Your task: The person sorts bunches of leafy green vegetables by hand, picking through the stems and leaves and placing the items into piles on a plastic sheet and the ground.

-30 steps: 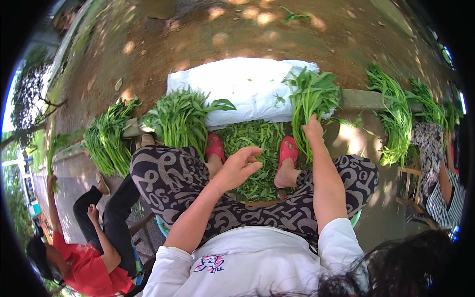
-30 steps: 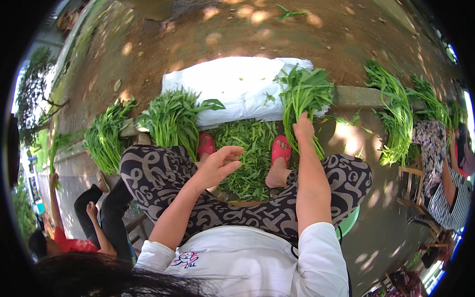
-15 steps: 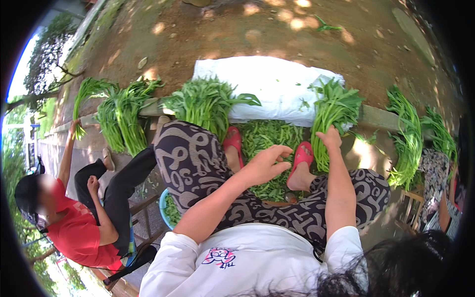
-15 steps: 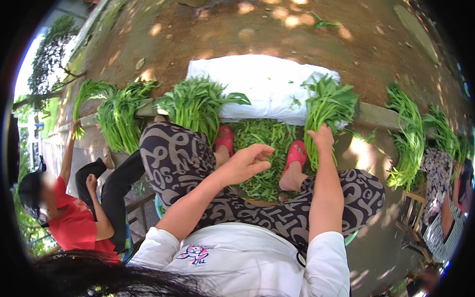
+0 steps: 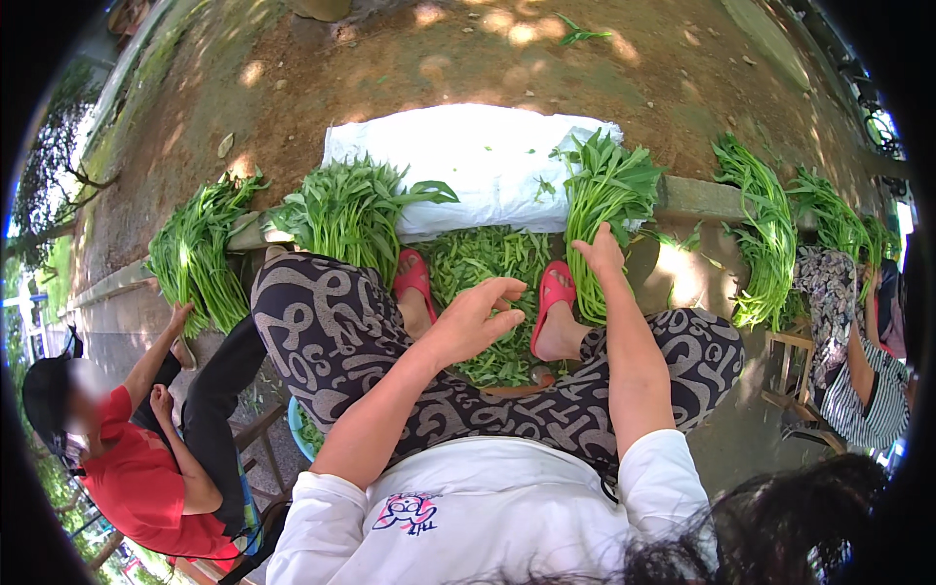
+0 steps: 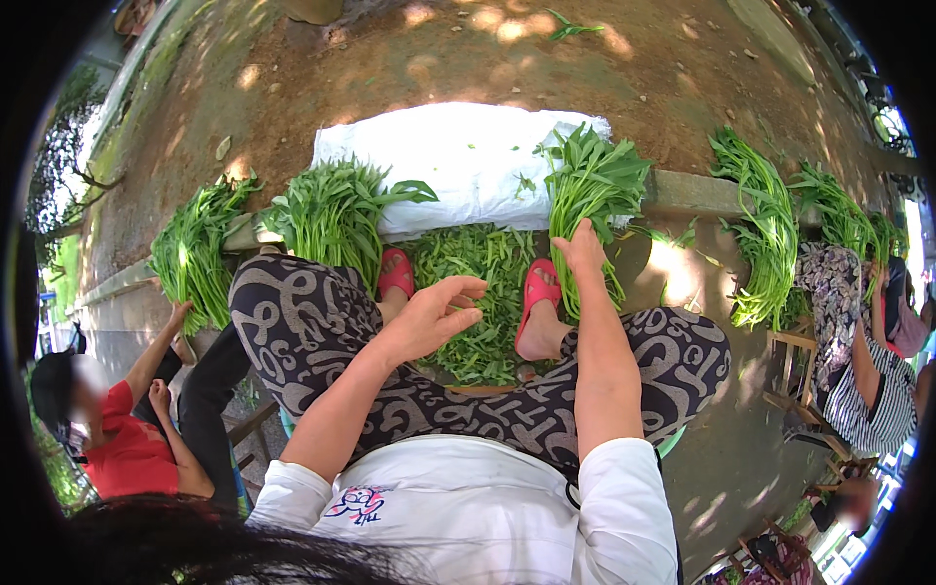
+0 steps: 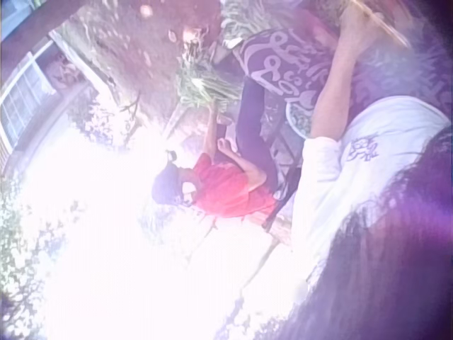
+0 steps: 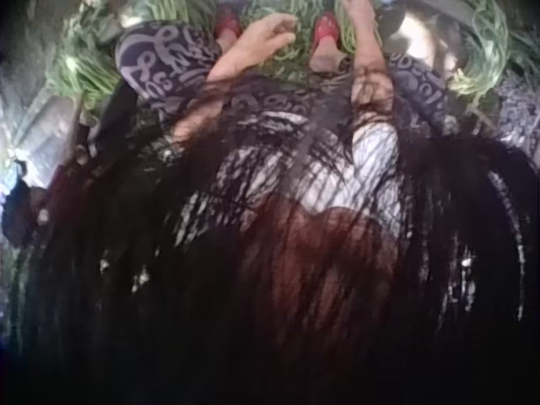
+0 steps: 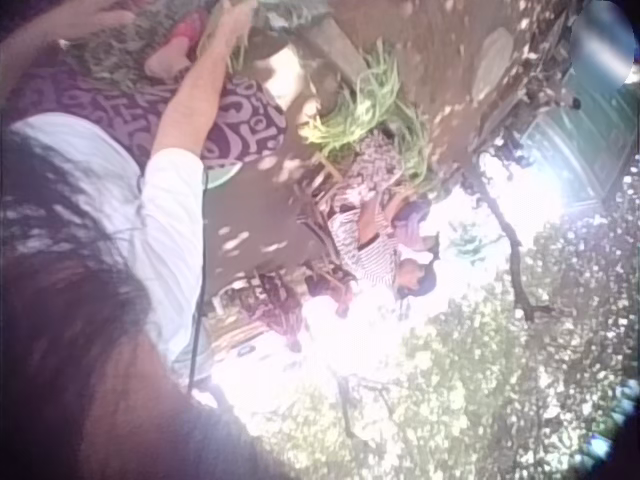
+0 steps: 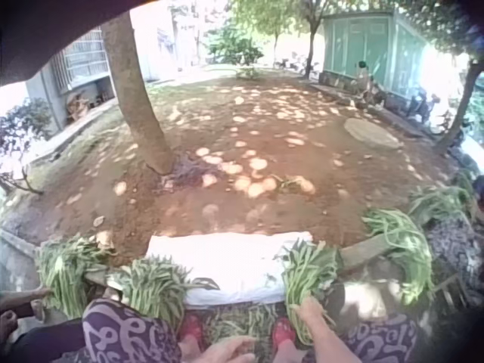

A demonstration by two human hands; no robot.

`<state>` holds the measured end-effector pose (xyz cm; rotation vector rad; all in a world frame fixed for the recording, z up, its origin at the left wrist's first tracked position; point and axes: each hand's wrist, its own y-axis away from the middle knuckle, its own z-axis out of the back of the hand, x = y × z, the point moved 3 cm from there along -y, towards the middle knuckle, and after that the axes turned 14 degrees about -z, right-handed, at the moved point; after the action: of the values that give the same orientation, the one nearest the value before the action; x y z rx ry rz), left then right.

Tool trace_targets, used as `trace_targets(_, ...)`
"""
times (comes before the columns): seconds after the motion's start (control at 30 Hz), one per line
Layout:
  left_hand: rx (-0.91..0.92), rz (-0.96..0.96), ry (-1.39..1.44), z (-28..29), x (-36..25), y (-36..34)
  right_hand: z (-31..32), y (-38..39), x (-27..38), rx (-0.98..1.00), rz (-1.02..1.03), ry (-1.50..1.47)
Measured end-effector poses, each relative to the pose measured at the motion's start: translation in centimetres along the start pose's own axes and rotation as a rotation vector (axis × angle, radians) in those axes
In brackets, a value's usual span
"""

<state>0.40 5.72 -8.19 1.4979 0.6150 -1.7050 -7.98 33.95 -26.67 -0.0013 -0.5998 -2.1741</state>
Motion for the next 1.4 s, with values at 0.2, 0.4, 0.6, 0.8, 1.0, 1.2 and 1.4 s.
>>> trace_targets(0.2,-0.003,0.0,-0.004,-0.1,0.0,-0.2,-0.4,-1.1,-0.4,-0.045,-0.035,-0.06)
trace_targets(0.4,-0.033,-0.016,-0.096,-0.1,0.1,-0.1,-0.7,-1.7,0.2,-0.136,-0.016,-0.074)
trace_targets(0.6,0.058,-0.202,-0.463,-2.2,-0.7,-0.7,-0.4,0.1,6.4,-0.056,0.379,-0.392)
trace_targets(0.8,0.304,-0.346,-0.842,-6.1,-3.9,0.9,6.7,12.9,20.8,0.217,0.684,-0.707)
trace_targets(1.0,0.324,-0.426,-0.476,-5.2,-5.6,5.6,12.5,26.9,25.1,0.13,1.114,-0.77)
trace_targets(1.2,0.421,-0.442,0.595,3.0,-7.1,12.6,11.6,28.3,23.2,-0.251,1.2,-0.379)
trace_targets(1.4,-1.016,0.082,0.335,16.1,8.6,18.6,11.6,26.7,22.9,-0.194,1.168,-0.458)
